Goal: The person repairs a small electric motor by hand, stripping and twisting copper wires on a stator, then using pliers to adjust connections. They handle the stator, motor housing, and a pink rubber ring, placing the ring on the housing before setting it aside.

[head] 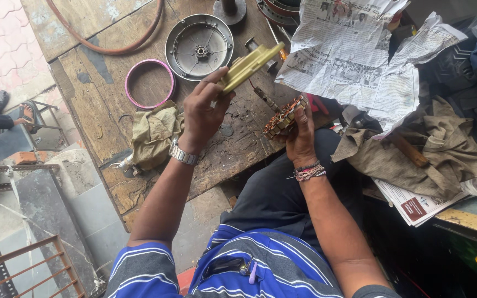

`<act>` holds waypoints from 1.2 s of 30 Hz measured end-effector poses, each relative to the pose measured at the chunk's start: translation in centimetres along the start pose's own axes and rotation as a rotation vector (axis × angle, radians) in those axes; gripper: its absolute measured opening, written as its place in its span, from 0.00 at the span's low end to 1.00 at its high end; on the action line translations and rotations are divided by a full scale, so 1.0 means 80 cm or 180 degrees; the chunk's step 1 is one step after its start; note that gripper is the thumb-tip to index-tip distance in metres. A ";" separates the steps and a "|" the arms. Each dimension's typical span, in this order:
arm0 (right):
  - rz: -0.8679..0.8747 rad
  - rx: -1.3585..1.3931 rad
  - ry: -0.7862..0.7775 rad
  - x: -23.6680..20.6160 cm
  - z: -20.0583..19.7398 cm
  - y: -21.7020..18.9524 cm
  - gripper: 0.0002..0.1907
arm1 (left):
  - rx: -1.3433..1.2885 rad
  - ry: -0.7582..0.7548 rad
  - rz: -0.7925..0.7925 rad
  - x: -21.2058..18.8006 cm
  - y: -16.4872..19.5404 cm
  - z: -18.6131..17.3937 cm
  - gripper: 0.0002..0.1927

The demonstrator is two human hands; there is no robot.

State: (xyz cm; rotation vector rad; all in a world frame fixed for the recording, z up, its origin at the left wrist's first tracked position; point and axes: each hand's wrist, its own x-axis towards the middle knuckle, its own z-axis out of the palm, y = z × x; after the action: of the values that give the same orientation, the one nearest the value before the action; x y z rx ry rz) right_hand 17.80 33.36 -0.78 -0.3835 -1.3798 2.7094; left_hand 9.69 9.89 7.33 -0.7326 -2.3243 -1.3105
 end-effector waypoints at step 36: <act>-0.0271 -0.0143 -0.0052 -0.007 0.013 -0.011 0.51 | -0.0799 0.0021 -0.0507 -0.030 0.023 0.042 0.07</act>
State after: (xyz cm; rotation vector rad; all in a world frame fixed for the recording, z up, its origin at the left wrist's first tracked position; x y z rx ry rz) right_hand 18.04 32.92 0.61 -0.2992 -1.4291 2.6233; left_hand 12.52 13.00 5.57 -0.6248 -2.2770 -1.6947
